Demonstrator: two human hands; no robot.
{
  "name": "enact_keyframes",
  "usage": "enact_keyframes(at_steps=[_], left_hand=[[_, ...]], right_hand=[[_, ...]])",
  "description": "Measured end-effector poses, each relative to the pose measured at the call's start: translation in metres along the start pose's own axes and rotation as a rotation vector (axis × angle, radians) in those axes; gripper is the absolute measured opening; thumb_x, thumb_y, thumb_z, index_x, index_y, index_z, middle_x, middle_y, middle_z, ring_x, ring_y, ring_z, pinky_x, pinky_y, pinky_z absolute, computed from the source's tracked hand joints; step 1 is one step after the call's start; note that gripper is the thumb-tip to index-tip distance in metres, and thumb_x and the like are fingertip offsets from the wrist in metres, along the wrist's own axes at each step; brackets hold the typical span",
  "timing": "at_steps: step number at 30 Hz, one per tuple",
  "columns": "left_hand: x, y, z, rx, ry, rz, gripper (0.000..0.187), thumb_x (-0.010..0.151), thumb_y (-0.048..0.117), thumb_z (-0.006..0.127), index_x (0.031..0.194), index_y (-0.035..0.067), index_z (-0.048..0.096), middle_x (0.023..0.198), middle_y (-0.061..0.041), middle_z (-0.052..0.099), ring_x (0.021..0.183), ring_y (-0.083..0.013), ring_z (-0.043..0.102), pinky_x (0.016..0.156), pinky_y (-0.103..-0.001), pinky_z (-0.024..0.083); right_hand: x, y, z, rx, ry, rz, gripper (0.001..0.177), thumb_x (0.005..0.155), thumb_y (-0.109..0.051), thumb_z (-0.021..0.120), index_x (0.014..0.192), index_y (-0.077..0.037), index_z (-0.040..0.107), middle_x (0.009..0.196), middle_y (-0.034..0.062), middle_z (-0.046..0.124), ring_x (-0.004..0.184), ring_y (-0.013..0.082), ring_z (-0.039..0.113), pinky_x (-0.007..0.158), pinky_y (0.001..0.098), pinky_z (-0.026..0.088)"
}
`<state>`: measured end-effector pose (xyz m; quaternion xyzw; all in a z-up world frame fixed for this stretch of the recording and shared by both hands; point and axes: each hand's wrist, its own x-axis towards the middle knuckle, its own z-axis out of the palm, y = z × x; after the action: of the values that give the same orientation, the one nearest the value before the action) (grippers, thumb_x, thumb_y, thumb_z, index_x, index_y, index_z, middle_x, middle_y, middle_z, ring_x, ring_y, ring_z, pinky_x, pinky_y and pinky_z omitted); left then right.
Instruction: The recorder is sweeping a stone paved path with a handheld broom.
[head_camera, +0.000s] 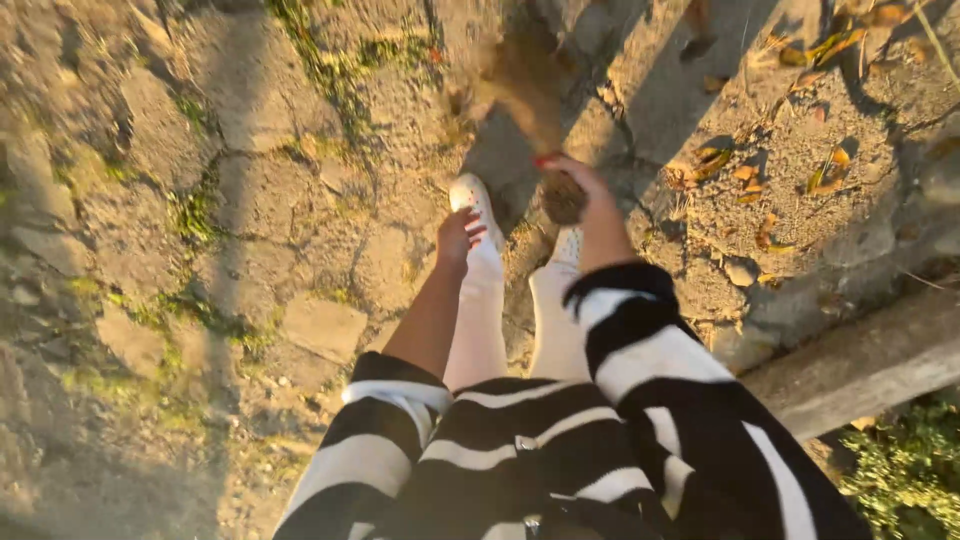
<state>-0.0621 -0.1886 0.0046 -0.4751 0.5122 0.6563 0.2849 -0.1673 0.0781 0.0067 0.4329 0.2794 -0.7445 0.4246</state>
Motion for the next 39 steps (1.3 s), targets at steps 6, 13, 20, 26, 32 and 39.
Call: enact_keyframes(at_steps=[6, 13, 20, 26, 32, 39], left_hand=[[0.014, 0.023, 0.003, 0.039, -0.04, -0.097, 0.046, 0.097, 0.04, 0.054, 0.133, 0.011, 0.059, 0.12, -0.007, 0.071, 0.087, -0.0185, 0.071, 0.072, -0.033, 0.054], [0.029, 0.033, 0.002, 0.007, -0.021, -0.094, 0.037, 0.097, 0.041, 0.054, 0.12, 0.013, 0.061, 0.11, -0.004, 0.071, 0.082, -0.0184, 0.07, 0.069, -0.034, 0.052], [0.028, 0.05, -0.043, -0.011, 0.001, -0.084, 0.038, 0.1, 0.033, 0.051, 0.127, 0.008, 0.059, 0.114, -0.009, 0.07, 0.086, -0.02, 0.072, 0.069, -0.034, 0.053], [0.022, 0.055, -0.041, -0.057, 0.007, -0.135, 0.041, 0.101, 0.034, 0.049, 0.131, 0.008, 0.058, 0.114, -0.008, 0.071, 0.088, -0.0197, 0.072, 0.068, -0.033, 0.052], [0.019, 0.047, -0.037, -0.092, -0.024, -0.126, 0.044, 0.099, 0.036, 0.053, 0.132, 0.008, 0.058, 0.114, -0.009, 0.069, 0.086, -0.0195, 0.07, 0.067, -0.034, 0.052], [0.028, 0.067, -0.045, -0.09, -0.02, -0.015, 0.045, 0.097, 0.037, 0.053, 0.129, 0.007, 0.062, 0.112, -0.01, 0.073, 0.085, -0.019, 0.072, 0.069, -0.033, 0.053]], right_hand=[[-0.04, 0.002, 0.003, -0.549, 1.086, -0.53, 0.059, 0.063, -0.025, 0.091, 0.111, -0.008, 0.061, 0.096, 0.0076, 0.066, 0.087, 0.0278, 0.068, 0.071, 0.0414, 0.054], [0.012, 0.033, 0.112, -0.366, 0.118, 0.017, 0.044, 0.071, -0.03, 0.083, 0.107, -0.007, 0.071, 0.093, 0.0096, 0.073, 0.078, 0.0244, 0.07, 0.072, 0.0415, 0.058], [0.045, -0.002, 0.137, -0.299, 0.325, 0.172, 0.049, 0.072, -0.036, 0.081, 0.108, -0.004, 0.07, 0.089, 0.0158, 0.071, 0.079, 0.0341, 0.069, 0.07, 0.0487, 0.059], [0.021, 0.058, 0.117, -0.822, 0.712, -0.514, 0.05, 0.069, -0.033, 0.087, 0.11, -0.009, 0.072, 0.095, 0.0063, 0.073, 0.083, 0.025, 0.071, 0.07, 0.0426, 0.057], [0.031, 0.061, 0.089, -0.425, 0.235, 0.111, 0.048, 0.067, -0.033, 0.084, 0.108, -0.009, 0.074, 0.089, 0.0091, 0.072, 0.078, 0.0278, 0.068, 0.07, 0.0417, 0.056], [-0.014, 0.05, 0.121, -0.745, 0.81, -0.518, 0.046, 0.069, -0.025, 0.084, 0.108, -0.004, 0.068, 0.094, 0.0109, 0.072, 0.084, 0.0291, 0.07, 0.071, 0.0441, 0.054]])
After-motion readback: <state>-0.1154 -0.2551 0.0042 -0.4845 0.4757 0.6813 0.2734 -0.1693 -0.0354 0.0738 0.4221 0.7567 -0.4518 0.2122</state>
